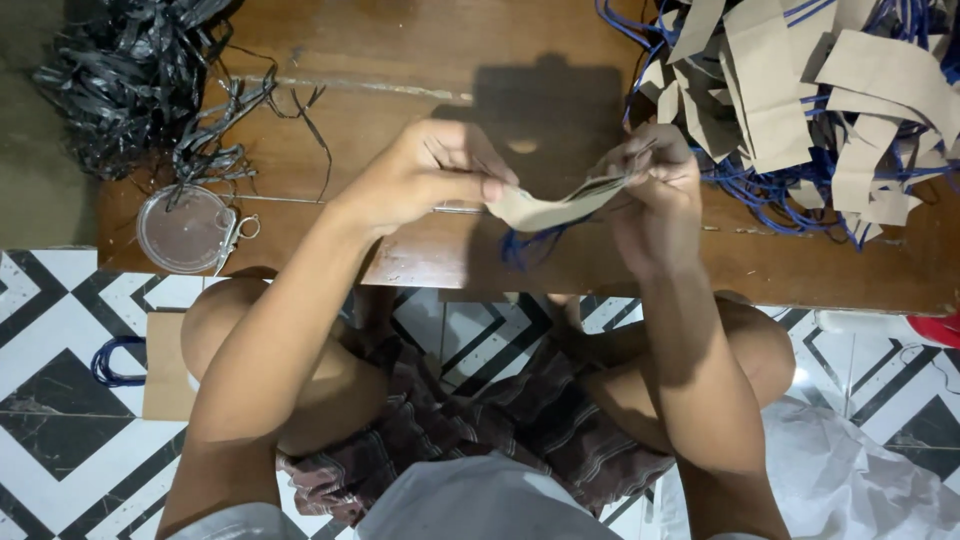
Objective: The person sits at a low wooden table and repeatedly picks up small rectangular cardboard pieces, then wraps a blue plastic tie around each piece to secure it. The person stacks the tied pieces into a growing bundle in their left hand while continuing to process more pieces from a pile on the table.
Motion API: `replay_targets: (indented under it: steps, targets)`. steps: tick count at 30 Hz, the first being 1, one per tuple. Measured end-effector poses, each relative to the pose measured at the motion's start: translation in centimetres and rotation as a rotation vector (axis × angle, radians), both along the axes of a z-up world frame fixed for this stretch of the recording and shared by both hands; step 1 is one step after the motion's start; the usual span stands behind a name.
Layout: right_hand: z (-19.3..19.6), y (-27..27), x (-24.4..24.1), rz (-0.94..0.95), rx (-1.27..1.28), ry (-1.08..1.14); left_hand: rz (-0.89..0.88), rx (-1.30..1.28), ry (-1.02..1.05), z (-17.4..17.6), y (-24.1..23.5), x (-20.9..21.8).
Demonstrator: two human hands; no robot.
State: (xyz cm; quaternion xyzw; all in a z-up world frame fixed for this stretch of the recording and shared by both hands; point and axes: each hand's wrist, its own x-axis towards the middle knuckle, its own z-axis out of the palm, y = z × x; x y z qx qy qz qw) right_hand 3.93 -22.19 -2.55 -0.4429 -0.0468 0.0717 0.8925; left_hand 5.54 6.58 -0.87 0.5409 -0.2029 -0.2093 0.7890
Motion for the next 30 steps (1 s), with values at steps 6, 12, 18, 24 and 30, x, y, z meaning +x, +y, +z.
replay_targets:
  steps: [6,12,18,24,30]
  targets:
    - [0.9,1.2,0.2,-0.211,-0.298,-0.194,0.223,0.241,-0.223,0.8,-0.7,0.5]
    - [2.7,4.2,-1.1,-0.335,-0.529,-0.23,0.333,0.196,-0.136,-0.5,-2.9,-0.7]
    - [1.7,4.3,-1.1,-0.247,-0.435,-0.339,0.46,0.062,-0.065,-0.7,-3.7,-1.2]
    - [1.5,4.7,-1.5,-0.242,-0.316,-0.258,0.509,0.024,-0.092,-0.4,-4.1,-1.7]
    - [1.7,4.3,-1.2,-0.315,-0.29,-0.272,0.439,0.014,-0.103,-1.2,-3.5,-1.4]
